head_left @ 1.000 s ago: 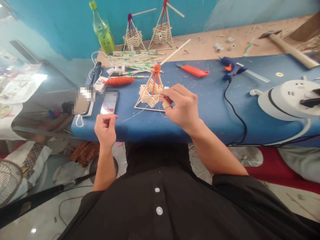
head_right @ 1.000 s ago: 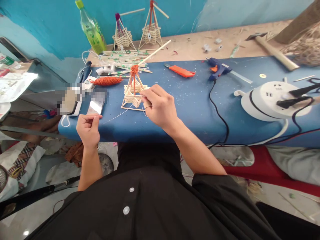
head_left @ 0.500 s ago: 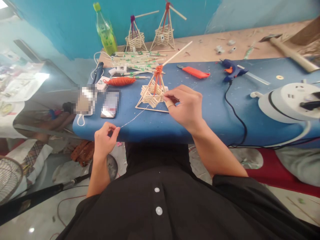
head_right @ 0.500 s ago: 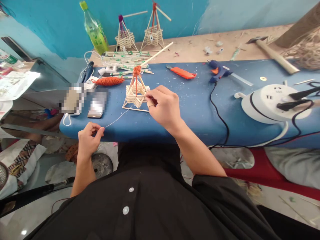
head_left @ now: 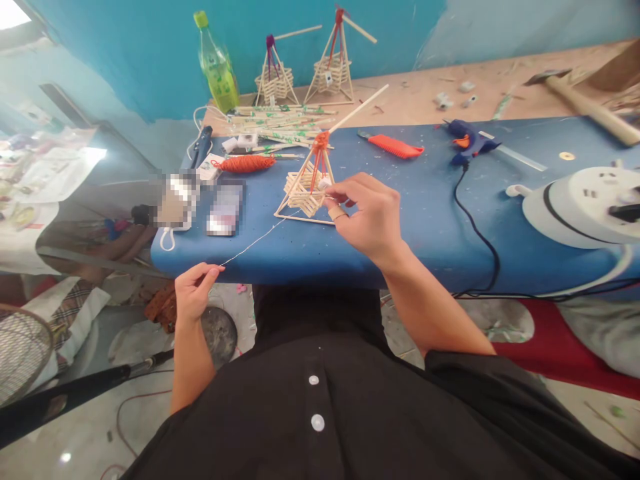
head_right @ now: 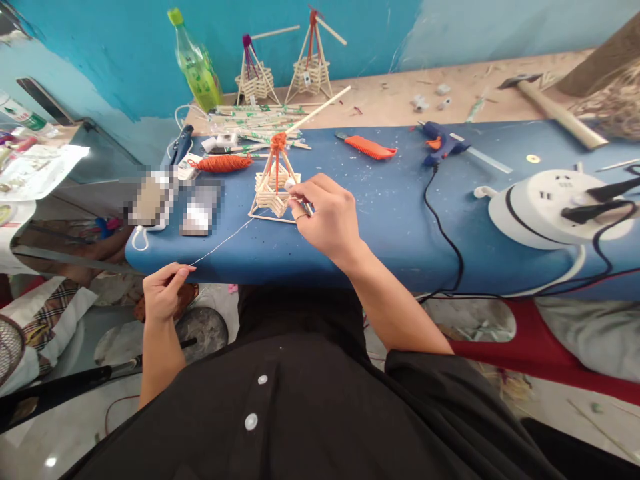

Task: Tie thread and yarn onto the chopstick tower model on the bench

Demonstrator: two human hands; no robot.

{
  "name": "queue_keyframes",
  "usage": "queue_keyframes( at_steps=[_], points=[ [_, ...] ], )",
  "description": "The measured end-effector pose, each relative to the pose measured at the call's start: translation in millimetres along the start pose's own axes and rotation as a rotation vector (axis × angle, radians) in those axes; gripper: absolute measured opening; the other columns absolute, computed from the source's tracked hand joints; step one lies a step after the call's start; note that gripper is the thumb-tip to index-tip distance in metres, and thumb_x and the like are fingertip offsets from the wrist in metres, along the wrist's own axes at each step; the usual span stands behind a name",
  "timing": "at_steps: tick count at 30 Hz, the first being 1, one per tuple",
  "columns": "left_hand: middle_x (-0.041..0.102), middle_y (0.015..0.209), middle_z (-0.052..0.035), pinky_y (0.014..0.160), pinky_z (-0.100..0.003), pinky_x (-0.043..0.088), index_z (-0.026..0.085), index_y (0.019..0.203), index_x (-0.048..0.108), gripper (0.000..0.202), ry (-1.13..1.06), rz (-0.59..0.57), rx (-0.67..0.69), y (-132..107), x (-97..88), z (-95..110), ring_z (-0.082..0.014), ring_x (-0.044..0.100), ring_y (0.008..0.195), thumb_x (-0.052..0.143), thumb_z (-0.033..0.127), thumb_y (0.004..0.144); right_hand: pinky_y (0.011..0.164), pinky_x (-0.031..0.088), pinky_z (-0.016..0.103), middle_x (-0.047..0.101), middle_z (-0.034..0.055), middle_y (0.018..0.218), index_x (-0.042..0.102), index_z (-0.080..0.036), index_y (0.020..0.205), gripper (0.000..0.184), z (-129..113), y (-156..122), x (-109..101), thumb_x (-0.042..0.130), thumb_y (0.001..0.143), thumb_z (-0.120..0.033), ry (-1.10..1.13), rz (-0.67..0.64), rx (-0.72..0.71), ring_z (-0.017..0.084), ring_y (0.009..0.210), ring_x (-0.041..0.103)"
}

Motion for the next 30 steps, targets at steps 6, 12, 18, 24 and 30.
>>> queue_keyframes(
  at_steps=[6,12,18,24,30],
  points=[
    [0.087,0.082,-0.0062,0.077,-0.028,0.06,0.022,0.079,0.092,0.02,-0.01,0.077,-0.075,-5,-9.8,-19,-0.02,0.078,0.078,0.086,0.042,0.08,0.087,0.06,0.043,0.079,0.0081,0.104,0.082,-0.022,0.109,0.02,-6,-5,7,0.078,0.099,-0.038,-0.083,-0.012,-0.052,0.024,0.093,0.071],
    [0.083,0.075,-0.005,0.075,-0.029,0.06,0.022,0.079,0.092,0.023,-0.009,0.055,-0.121,-10,-2.7,-19,-0.0196,0.077,0.074,0.085,0.044,0.079,0.098,0.049,0.049,0.072,0.0102,0.11,0.08,-0.024,0.102,0.02,-16,-18,19,0.075,0.102,-0.043,-0.321,0.023,-0.052,0.029,0.104,0.062],
    [0.077,0.066,-0.0036,0.07,-0.029,0.058,0.021,0.079,0.091,0.026,-0.01,0.044,-0.132,-11,-0.2,-17,-0.0187,0.072,0.068,0.084,0.046,0.078,0.098,0.035,0.048,0.068,0.0085,0.1,0.077,-0.022,0.089,0.02,-27,-35,20,0.072,0.102,-0.037,-0.519,0.183,-0.078,0.029,0.103,0.058],
    [0.077,0.066,-0.0038,0.068,-0.029,0.058,0.021,0.079,0.091,0.026,0.001,0.035,-0.126,-11,0.1,-14,-0.0189,0.072,0.068,0.084,0.045,0.079,0.096,0.028,0.046,0.07,0.0061,0.097,0.077,-0.021,0.091,0.013,-34,-37,23,0.073,0.101,-0.029,-0.56,0.268,-0.123,0.027,0.102,0.058],
    [0.083,0.076,-0.0056,0.073,-0.03,0.061,0.02,0.08,0.091,0.026,0.037,0.064,-0.095,-10,-3.3,-6,-0.0205,0.077,0.073,0.083,0.045,0.08,0.1,0.035,0.054,0.076,0.0063,0.098,0.071,-0.023,0.084,0.019,-11,-35,33,0.072,0.099,-0.035,-0.439,0.126,-0.004,0.032,0.104,0.065]
  ],
)
Point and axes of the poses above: each hand's wrist, its own y-axis towards the middle knuckle, its own x-axis out of the palm, z = x × y, the point moved 9 cm from there along y, towards the middle knuckle
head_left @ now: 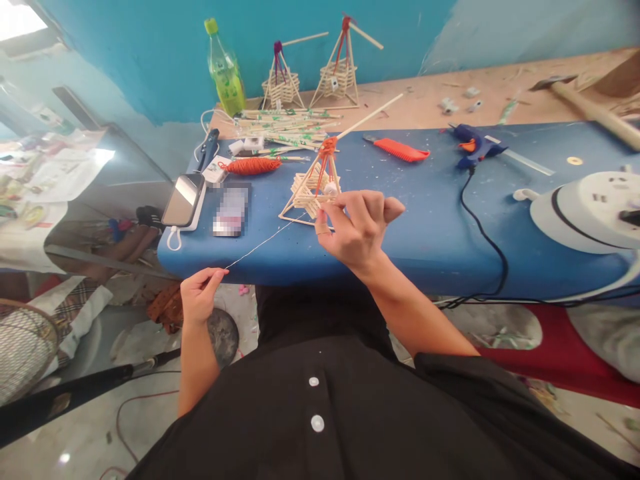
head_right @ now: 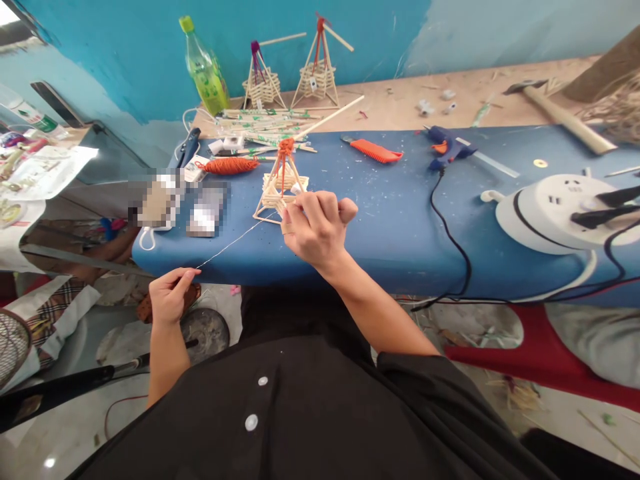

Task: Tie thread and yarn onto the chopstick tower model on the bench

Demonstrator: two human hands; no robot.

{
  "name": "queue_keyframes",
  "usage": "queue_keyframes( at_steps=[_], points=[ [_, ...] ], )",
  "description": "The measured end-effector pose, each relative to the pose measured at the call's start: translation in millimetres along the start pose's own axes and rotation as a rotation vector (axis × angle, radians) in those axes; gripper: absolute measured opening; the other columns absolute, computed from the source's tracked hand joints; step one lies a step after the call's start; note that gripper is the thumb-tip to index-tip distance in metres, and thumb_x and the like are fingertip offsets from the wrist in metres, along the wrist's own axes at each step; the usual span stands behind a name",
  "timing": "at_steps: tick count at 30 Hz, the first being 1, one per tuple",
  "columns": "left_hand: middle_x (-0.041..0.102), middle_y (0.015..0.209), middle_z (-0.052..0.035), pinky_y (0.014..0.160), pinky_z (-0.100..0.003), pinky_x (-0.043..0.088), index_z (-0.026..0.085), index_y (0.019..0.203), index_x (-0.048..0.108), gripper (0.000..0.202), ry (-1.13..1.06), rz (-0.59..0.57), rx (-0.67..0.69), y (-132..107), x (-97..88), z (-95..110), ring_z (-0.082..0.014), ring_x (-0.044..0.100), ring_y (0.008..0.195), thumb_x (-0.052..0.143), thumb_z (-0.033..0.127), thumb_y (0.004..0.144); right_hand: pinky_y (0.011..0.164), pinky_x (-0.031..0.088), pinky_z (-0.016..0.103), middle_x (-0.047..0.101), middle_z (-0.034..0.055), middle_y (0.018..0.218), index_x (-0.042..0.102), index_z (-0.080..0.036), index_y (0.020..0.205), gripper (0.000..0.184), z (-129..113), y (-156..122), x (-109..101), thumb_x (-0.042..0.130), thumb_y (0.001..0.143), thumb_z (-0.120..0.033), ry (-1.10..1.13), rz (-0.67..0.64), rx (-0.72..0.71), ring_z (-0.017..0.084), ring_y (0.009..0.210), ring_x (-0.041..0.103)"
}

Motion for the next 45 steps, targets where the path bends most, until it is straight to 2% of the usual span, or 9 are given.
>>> queue_keyframes(
  at_steps=[5,9,12,15,20,26,30,38,45],
  points=[
    [0.086,0.082,-0.0071,0.071,-0.028,0.06,0.019,0.083,0.09,0.03,0.147,0.151,0.14,4,-12.3,20,-0.019,0.076,0.072,0.077,0.045,0.088,0.099,0.037,0.058,0.079,0.0046,0.095,0.069,-0.026,0.082,0.02,13,1,0,0.07,0.1,-0.035,0.065,-0.017,-0.008,0.031,0.101,0.067],
    [0.085,0.081,-0.0063,0.07,-0.028,0.057,0.017,0.086,0.089,0.032,0.205,0.285,0.183,8,-27.7,27,-0.0165,0.071,0.068,0.075,0.045,0.091,0.102,0.037,0.06,0.078,0.0046,0.095,0.07,-0.025,0.08,0.022,20,2,-1,0.069,0.1,-0.035,0.062,-0.062,0.0,0.031,0.101,0.068],
    [0.085,0.08,-0.0058,0.07,-0.028,0.056,0.017,0.086,0.089,0.033,0.225,0.307,0.187,11,-34.2,26,-0.016,0.069,0.067,0.076,0.047,0.09,0.104,0.038,0.062,0.079,0.0055,0.098,0.073,-0.026,0.082,0.02,20,1,1,0.071,0.099,-0.036,0.079,-0.105,0.021,0.034,0.105,0.069],
    [0.085,0.081,-0.0063,0.072,-0.028,0.056,0.016,0.086,0.089,0.033,0.231,0.322,0.18,12,-38.9,23,-0.0168,0.071,0.069,0.075,0.046,0.09,0.104,0.037,0.063,0.078,0.007,0.1,0.075,-0.026,0.085,0.017,20,0,-3,0.071,0.098,-0.036,0.091,-0.042,0.032,0.035,0.104,0.069],
    [0.085,0.081,-0.0066,0.072,-0.029,0.056,0.016,0.085,0.09,0.034,0.22,0.312,0.141,11,-40.8,15,-0.0176,0.071,0.07,0.076,0.047,0.087,0.104,0.041,0.062,0.077,0.0104,0.105,0.078,-0.027,0.104,0.019,23,-1,-10,0.07,0.099,-0.043,0.091,0.07,0.037,0.036,0.104,0.068],
    [0.085,0.082,-0.007,0.074,-0.03,0.057,0.017,0.085,0.089,0.034,0.207,0.285,0.097,10,-39.0,4,-0.0186,0.071,0.072,0.076,0.049,0.086,0.102,0.045,0.058,0.076,0.0095,0.104,0.08,-0.028,0.105,0.017,18,1,-12,0.068,0.1,-0.039,0.085,0.085,0.041,0.034,0.102,0.067],
    [0.082,0.074,-0.0053,0.069,-0.029,0.054,0.018,0.084,0.089,0.035,0.221,0.262,0.06,11,-40.3,-7,-0.0172,0.066,0.066,0.077,0.051,0.084,0.1,0.047,0.055,0.075,0.0074,0.103,0.081,-0.029,0.104,0.014,14,2,-11,0.068,0.099,-0.035,0.052,0.081,0.032,0.031,0.1,0.067],
    [0.08,0.07,-0.0054,0.065,-0.027,0.052,0.018,0.08,0.089,0.036,0.234,0.231,0.002,5,-46.9,-27,-0.0167,0.064,0.063,0.077,0.052,0.079,0.098,0.045,0.052,0.073,0.0072,0.104,0.079,-0.028,0.106,0.014,8,4,-16,0.067,0.099,-0.027,0.082,0.123,0.033,0.029,0.096,0.065],
    [0.082,0.073,-0.006,0.065,-0.027,0.054,0.019,0.079,0.087,0.032,0.23,0.184,-0.041,-1,-46.5,-40,-0.018,0.068,0.065,0.078,0.049,0.079,0.102,0.046,0.057,0.071,0.0133,0.114,0.072,-0.025,0.112,0.021,14,2,-8,0.069,0.093,-0.032,0.079,0.086,0.123,0.035,0.105,0.064]
  ],
)
Point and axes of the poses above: each hand's wrist, its own y-axis towards the middle knuckle, its own x-axis out of the palm, z = x × y, the point moved 9 cm from there along y, towards the middle knuckle
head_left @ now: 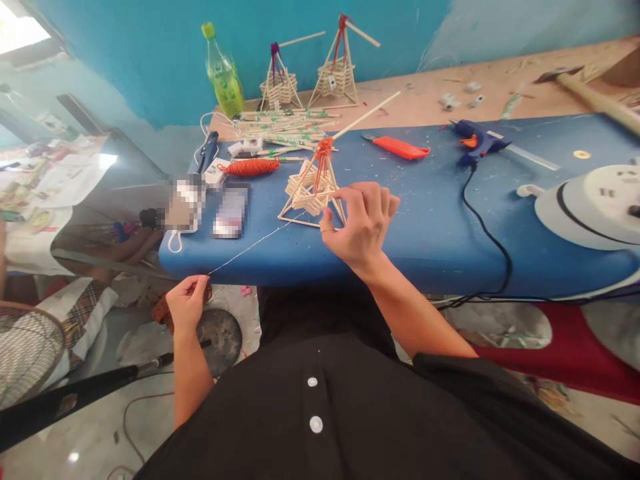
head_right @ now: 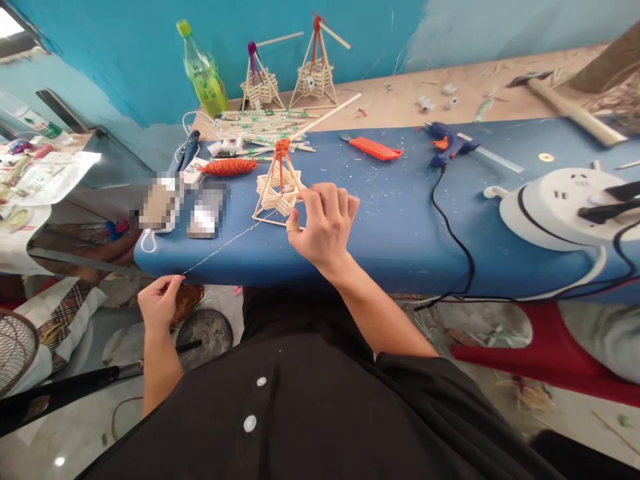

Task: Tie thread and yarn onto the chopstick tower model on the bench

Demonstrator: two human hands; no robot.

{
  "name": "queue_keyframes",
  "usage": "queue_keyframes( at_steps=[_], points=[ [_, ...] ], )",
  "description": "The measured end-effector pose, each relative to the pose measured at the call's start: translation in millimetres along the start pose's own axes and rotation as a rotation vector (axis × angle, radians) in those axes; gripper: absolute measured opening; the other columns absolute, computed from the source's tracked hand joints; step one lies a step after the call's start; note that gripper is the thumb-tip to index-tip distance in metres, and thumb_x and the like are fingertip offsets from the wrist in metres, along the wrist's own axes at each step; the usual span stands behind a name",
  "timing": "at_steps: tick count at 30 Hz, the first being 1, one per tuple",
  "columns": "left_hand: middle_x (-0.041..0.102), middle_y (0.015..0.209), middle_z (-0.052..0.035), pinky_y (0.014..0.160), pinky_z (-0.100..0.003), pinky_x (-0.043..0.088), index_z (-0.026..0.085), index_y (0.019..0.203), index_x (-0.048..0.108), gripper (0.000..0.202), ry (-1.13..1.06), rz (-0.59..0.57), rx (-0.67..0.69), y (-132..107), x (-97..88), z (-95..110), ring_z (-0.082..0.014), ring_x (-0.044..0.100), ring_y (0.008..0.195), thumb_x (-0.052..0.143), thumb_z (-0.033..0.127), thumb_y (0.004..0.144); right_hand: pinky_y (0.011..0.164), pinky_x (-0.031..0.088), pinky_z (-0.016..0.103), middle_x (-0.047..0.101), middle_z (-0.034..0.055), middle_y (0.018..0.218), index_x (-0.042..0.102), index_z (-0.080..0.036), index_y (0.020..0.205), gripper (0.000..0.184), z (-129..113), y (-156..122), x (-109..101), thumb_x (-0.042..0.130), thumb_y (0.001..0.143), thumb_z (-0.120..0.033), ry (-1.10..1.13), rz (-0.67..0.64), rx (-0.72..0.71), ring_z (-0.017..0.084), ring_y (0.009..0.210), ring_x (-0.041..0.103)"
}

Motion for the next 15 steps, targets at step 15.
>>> queue_keyframes(
  at_steps=[15],
  points=[
    [0.069,0.059,-0.0029,0.053,-0.024,0.042,0.019,0.077,0.088,0.034,-0.003,-0.075,-0.018,-9,8.5,-4,-0.0143,0.054,0.055,0.078,0.051,0.078,0.108,0.061,0.06,0.059,0.022,0.154,0.04,-0.024,0.159,0.094,18,0,33,0.09,0.083,-0.046,0.341,-0.203,0.163,0.035,0.123,0.07]
  ],
)
Point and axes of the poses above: each hand's wrist, its own y-axis towards the middle knuckle, its own x-axis out of the palm, z = x × y, the point moved 9 cm from there along y, towards the middle knuckle
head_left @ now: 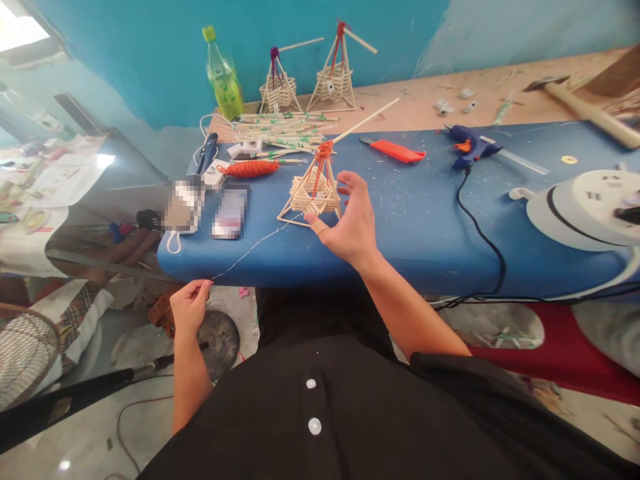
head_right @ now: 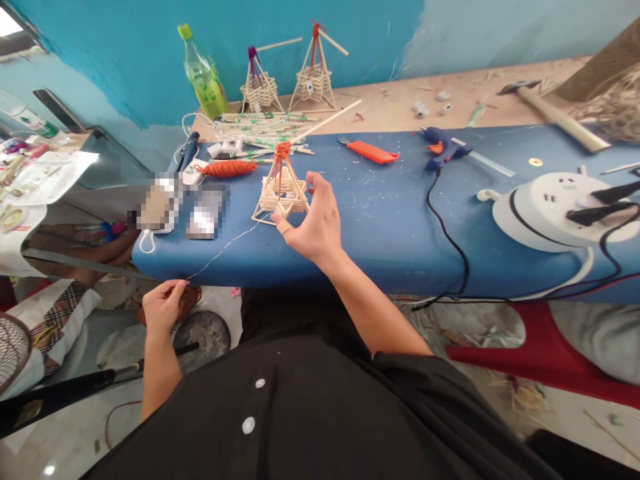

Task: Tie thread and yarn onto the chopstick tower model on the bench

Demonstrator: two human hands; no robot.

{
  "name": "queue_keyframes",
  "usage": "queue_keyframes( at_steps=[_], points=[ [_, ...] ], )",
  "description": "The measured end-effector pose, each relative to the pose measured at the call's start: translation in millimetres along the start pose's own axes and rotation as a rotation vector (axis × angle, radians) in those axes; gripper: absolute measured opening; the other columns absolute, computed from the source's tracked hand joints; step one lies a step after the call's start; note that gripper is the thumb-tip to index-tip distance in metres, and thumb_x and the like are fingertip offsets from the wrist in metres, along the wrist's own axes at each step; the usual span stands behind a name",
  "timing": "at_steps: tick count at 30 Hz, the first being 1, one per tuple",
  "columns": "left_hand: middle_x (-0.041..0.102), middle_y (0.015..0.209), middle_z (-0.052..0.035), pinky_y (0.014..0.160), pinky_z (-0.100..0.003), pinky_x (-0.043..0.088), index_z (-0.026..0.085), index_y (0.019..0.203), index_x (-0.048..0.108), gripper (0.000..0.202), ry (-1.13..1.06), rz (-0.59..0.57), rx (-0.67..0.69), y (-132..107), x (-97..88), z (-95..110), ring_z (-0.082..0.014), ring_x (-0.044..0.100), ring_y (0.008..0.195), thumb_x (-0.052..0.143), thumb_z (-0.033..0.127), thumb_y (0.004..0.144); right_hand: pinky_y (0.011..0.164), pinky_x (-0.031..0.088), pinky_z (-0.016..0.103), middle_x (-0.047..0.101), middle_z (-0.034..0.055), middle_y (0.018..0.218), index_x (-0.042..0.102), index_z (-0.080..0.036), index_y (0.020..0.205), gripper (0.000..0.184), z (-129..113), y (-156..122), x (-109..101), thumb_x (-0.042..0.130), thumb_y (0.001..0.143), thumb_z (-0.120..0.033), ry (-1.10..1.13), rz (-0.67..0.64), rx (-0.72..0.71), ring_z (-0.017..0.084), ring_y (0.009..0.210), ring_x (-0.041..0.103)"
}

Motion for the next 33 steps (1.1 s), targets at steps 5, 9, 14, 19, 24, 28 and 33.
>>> queue_keyframes(
  at_steps=[5,9,14,19,24,28,33],
  points=[
    [0.069,0.058,-0.0034,0.052,-0.025,0.043,0.018,0.075,0.087,0.035,-0.001,0.013,-0.004,-1,-2.3,4,-0.0143,0.054,0.053,0.077,0.052,0.078,0.109,0.063,0.058,0.061,0.0219,0.154,0.043,-0.022,0.158,0.092,7,-2,5,0.092,0.082,-0.043,0.024,-0.038,0.048,0.034,0.126,0.071],
    [0.072,0.06,-0.0045,0.054,-0.025,0.048,0.018,0.075,0.086,0.036,0.002,0.038,-0.003,0,-7.4,14,-0.0157,0.059,0.055,0.076,0.053,0.076,0.109,0.062,0.058,0.062,0.018,0.157,0.049,-0.025,0.156,0.085,10,9,-10,0.085,0.086,-0.057,0.125,-0.08,0.025,0.034,0.132,0.069],
    [0.079,0.07,-0.0059,0.063,-0.028,0.054,0.017,0.074,0.083,0.038,-0.005,0.158,0.018,9,-28.8,30,-0.0175,0.066,0.063,0.076,0.054,0.072,0.101,0.062,0.052,0.072,0.0102,0.133,0.078,-0.027,0.115,0.042,17,50,-32,0.068,0.096,-0.063,0.295,-0.267,-0.035,0.032,0.126,0.069],
    [0.074,0.065,-0.002,0.063,-0.029,0.049,0.019,0.073,0.082,0.038,0.049,0.198,-0.023,12,-42.6,30,-0.0168,0.06,0.062,0.079,0.057,0.071,0.122,0.055,0.063,0.066,0.0092,0.148,0.082,-0.032,0.121,0.052,15,73,-25,0.076,0.091,-0.074,0.287,-0.495,-0.154,0.038,0.142,0.063],
    [0.082,0.09,-0.0056,0.089,-0.04,0.058,0.024,0.076,0.085,0.034,0.228,-0.189,0.091,5,-15.7,40,-0.0243,0.074,0.088,0.076,0.056,0.084,0.132,0.048,0.065,0.063,0.0103,0.155,0.081,-0.033,0.125,0.048,7,74,-15,0.08,0.091,-0.068,0.292,-0.609,-0.244,0.039,0.15,0.06],
    [0.085,0.112,-0.0083,0.104,-0.051,0.062,0.027,0.099,0.089,0.038,0.385,-0.426,0.088,-3,0.4,53,-0.0331,0.079,0.107,0.074,0.06,0.088,0.133,0.046,0.068,0.058,0.0105,0.165,0.082,-0.033,0.131,0.046,0,71,-9,0.084,0.089,-0.053,0.218,-0.738,-0.316,0.042,0.157,0.056],
    [0.084,0.118,-0.0091,0.11,-0.054,0.064,0.025,0.117,0.085,0.037,0.396,-0.266,0.369,3,11.6,140,-0.033,0.079,0.113,0.078,0.055,0.096,0.137,0.045,0.065,0.051,0.0082,0.175,0.078,-0.033,0.142,0.06,-7,71,0,0.088,0.084,-0.043,0.081,-0.889,-0.36,0.044,0.16,0.053]
  ],
)
Point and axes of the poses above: each hand's wrist, its own y-axis towards the middle knuckle, its own x-axis out of the palm, z = x × y, the point moved 9 cm from there along y, towards the middle knuckle
